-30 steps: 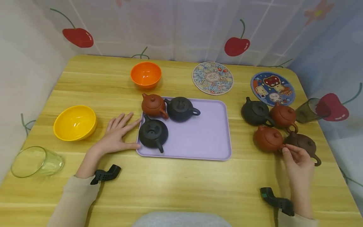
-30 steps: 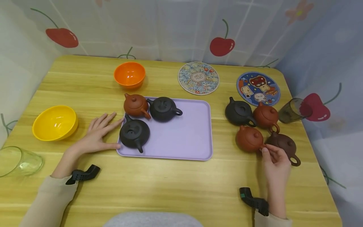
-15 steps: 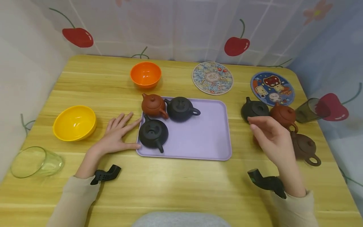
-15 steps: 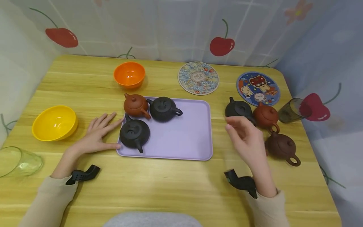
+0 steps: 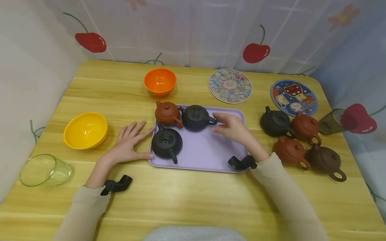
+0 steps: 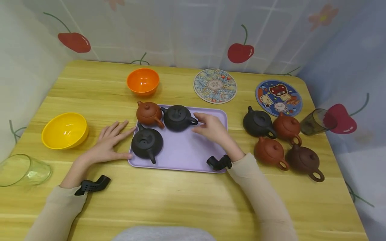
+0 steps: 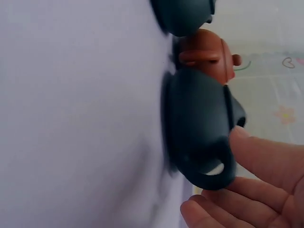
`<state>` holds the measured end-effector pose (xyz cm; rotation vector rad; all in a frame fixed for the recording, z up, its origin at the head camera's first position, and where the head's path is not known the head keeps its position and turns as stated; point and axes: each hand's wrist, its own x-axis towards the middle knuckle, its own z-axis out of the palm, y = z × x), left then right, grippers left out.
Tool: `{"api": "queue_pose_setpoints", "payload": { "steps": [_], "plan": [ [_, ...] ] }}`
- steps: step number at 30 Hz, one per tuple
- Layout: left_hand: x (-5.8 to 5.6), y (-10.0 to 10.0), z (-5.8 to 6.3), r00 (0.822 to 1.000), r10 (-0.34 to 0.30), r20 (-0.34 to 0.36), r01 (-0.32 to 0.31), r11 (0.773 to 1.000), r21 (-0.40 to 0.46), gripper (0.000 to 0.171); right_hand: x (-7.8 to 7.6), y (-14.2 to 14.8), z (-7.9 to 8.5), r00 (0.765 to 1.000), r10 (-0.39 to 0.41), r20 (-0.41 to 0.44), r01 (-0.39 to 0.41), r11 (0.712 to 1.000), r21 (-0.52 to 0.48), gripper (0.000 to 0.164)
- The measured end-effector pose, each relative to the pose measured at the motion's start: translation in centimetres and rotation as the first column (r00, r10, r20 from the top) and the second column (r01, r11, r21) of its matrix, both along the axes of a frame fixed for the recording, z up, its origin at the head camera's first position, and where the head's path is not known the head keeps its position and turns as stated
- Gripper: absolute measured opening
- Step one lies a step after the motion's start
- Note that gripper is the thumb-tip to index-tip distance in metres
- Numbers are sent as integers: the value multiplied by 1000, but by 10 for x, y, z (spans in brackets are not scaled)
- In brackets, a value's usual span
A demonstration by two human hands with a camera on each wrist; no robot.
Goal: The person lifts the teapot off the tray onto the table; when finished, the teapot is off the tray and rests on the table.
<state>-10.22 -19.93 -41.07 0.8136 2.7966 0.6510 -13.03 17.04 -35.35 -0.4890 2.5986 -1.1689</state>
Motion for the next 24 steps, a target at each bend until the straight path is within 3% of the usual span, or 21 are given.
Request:
{"api": "queue_pose_setpoints", "payload": {
  "steps": [4, 13, 21, 24],
  "plan": [
    [0, 1, 0, 1000, -3, -1, 3, 1000, -2, 89, -6, -7, -5, 999, -40, -12, 41, 998, 43, 47],
    [1, 1, -1, 1000, -2, 6, 2, 1000, -4, 90, -11, -16, -13, 988, -140, -71, 143, 989, 35, 31],
    [1, 1, 1, 1000, -5, 7, 5, 1000, -9, 90, -4, -18, -25, 955, -245, -166, 237, 969, -65, 21],
    [1, 1, 1, 1000, 0, 3, 0, 1000, -11, 89, -1, -16, -28, 944, -288, -163, 268, 954, -133, 20]
  ]
}}
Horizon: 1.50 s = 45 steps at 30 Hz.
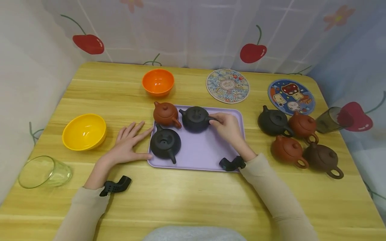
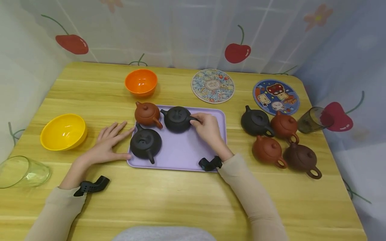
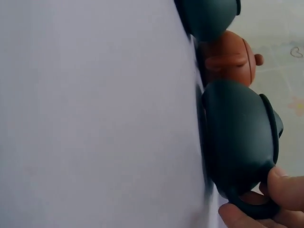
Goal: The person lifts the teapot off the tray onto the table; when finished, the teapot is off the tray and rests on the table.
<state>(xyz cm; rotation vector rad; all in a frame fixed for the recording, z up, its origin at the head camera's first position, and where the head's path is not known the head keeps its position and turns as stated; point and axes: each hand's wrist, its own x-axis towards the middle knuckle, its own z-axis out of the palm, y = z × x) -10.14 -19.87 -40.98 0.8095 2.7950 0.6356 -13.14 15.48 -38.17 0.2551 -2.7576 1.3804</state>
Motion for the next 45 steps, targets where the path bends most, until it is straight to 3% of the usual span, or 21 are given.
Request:
{"api": "queue_pose_setpoints", "payload": {
  "steps": [6, 8, 11, 15, 21, 34, 36, 39, 40, 43, 45],
  "plan": [
    [0, -1, -1, 1000, 0, 8, 0, 1000, -5, 89, 15, 16, 9, 995, -93, -35, 85, 980, -179, 21],
    [0, -1, 0, 1000, 0, 12, 0, 1000, -3, 89, 23, 27, 14, 986, -139, -92, 122, 978, -172, 22],
    [0, 0, 1, 1000, 3, 18, -3, 1000, -3, 88, 25, 62, -11, 954, -203, -223, 166, 971, -171, 23],
    [0, 1, 1, 999, -1, 32, 1, 1000, -5, 88, 29, 119, -51, 873, -312, -374, 288, 950, -121, 24],
    [0, 2, -1, 999, 0, 44, 0, 1000, -4, 87, 66, 156, -51, 823, -455, -339, 438, 890, -128, 26],
    [-3, 4, -4, 1000, -3, 31, 3, 1000, 14, 86, 123, 167, -49, 757, -570, -319, 534, 821, -199, 27],
    [-3, 3, -4, 1000, -1, 26, 0, 1000, 10, 86, 133, 170, -48, 750, -577, -325, 530, 817, -228, 26],
    [-2, 2, -5, 1000, 4, 27, -4, 1000, 12, 86, 152, 177, -49, 772, -562, -298, 415, 800, -432, 26],
    [-2, 2, -5, 1000, 4, 28, -4, 1000, 13, 86, 160, 181, -50, 785, -551, -283, 357, 776, -521, 27],
    [-2, 1, -4, 1000, -1, 25, 1, 1000, 19, 87, 186, 191, -50, 820, -507, -266, 174, 663, -728, 29],
    [-2, 1, -3, 1000, -3, 17, 3, 1000, 19, 87, 204, 195, -46, 820, -499, -279, 144, 653, -744, 30]
  ]
}}
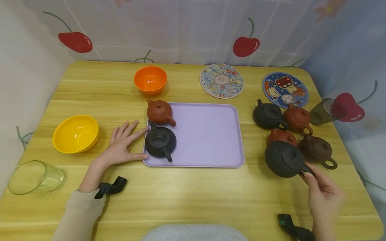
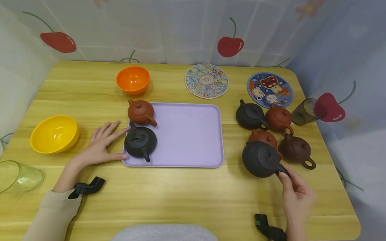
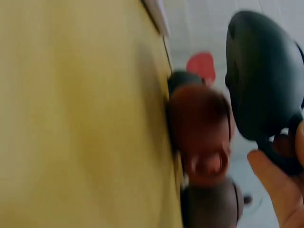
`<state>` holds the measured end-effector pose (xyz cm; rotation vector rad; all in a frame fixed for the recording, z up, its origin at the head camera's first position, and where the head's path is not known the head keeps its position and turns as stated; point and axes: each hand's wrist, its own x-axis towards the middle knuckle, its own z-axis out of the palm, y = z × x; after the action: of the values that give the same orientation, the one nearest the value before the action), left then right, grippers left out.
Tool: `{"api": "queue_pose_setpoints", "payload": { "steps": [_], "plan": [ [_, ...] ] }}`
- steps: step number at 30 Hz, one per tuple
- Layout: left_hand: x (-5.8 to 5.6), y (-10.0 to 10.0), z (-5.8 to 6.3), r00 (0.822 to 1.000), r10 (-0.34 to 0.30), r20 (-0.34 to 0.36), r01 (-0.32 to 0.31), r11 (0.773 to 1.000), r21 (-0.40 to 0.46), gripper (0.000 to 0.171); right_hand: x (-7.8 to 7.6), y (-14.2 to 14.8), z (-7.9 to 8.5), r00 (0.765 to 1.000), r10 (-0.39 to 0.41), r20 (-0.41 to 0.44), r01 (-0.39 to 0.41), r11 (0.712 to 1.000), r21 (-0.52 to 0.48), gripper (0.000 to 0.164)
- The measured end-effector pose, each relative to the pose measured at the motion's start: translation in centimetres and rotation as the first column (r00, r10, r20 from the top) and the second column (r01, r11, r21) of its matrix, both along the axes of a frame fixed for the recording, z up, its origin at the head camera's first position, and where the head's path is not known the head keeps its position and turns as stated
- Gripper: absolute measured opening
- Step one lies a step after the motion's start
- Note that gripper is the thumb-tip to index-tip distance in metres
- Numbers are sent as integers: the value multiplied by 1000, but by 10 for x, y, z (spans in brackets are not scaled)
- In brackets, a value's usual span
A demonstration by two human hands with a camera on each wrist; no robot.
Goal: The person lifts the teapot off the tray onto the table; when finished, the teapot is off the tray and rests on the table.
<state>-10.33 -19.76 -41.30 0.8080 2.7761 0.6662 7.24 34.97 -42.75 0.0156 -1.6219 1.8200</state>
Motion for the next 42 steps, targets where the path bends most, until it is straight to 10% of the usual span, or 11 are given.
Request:
{"api": "queue_pose_setpoints", "payload": {
  "steps": [4, 8, 15, 17, 24, 28, 31, 42],
  "plan": [
    [0, -2, 2, 1000, 5, -7, -5, 1000, -9, 87, 29, -7, 24, 986, -136, 96, 124, 985, 123, 28],
    [1, -3, 3, 1000, 15, -2, -15, 1000, -13, 86, 50, -9, 39, 918, -337, 209, 274, 919, 282, 25],
    [2, -3, 2, 1000, 13, 2, -13, 1000, -5, 86, 74, 17, 26, 693, -665, 278, 464, 707, 534, 26],
    [1, -3, 2, 1000, 10, 0, -10, 1000, -4, 86, 78, 23, 21, 661, -678, 322, 477, 710, 517, 27],
    [-1, -2, 3, 1000, 1, -5, -1, 1000, -8, 86, 85, 36, 12, 707, -596, 381, 479, 800, 362, 29],
    [-1, -2, 2, 1000, -2, -12, 2, 1000, -7, 86, 83, 37, 14, 607, -574, 549, 529, 808, 260, 34],
    [-1, -2, 2, 1000, -1, -11, 1, 1000, -5, 86, 80, 34, 21, 574, -520, 632, 570, 808, 147, 38],
    [0, 0, 4, 1000, 0, 4, 0, 1000, -12, 85, 82, 64, 4, 517, -370, 772, 556, 831, 26, 45]
  ]
}}
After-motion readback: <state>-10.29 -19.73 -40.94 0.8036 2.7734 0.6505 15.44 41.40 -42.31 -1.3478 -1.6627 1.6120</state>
